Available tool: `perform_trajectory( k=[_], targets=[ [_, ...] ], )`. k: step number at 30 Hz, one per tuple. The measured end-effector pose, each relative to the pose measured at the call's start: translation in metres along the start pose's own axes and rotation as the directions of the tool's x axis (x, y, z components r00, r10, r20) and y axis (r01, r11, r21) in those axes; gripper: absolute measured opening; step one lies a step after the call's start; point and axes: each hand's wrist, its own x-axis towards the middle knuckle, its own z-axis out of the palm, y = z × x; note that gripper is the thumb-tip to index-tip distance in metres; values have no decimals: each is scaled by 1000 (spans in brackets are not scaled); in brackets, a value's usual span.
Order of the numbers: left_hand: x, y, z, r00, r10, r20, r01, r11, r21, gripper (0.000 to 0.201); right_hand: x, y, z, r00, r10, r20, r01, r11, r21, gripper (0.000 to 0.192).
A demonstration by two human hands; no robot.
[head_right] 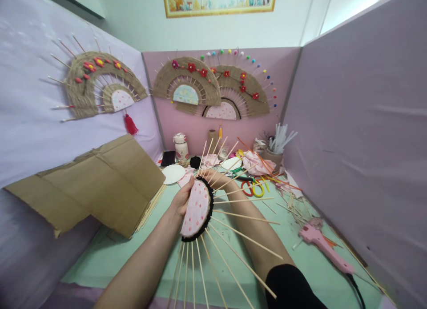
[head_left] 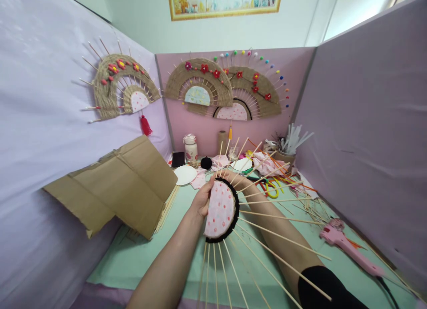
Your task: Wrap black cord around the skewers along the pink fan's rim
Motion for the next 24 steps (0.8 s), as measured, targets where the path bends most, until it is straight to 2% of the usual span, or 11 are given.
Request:
perform_trajectory(
  k=[2, 7, 11, 17, 21, 24],
  targets=[
    [0, -1, 0, 999, -48, 10, 48, 999, 10, 28, 1, 2, -3, 1000, 3, -10, -3, 1000, -13, 25],
    [2, -8, -2, 998, -41, 48, 42, 999, -17, 24, 9, 3, -4, 996, -48, -79, 43, 997, -58, 31],
    [3, -15, -3, 994, -79, 75, 82, 996, -33, 25, 13, 3, 1, 990, -102, -101, 90, 989, -117, 32],
    [6, -18, -1, 999, -40, 5, 41, 999, -19, 19, 16, 8, 5, 987, -118, -108, 81, 951, -297, 28],
    [9, -11, -7, 1000, 24, 13, -25, 999, 49, 15, 16, 13, -8, 968, -96, -230, -40, 851, -524, 23],
    [9, 0, -13, 999, 49, -15, -48, 994, 101, 16, 0, 13, -31, 915, -65, -398, -252, 678, -691, 18]
  ],
)
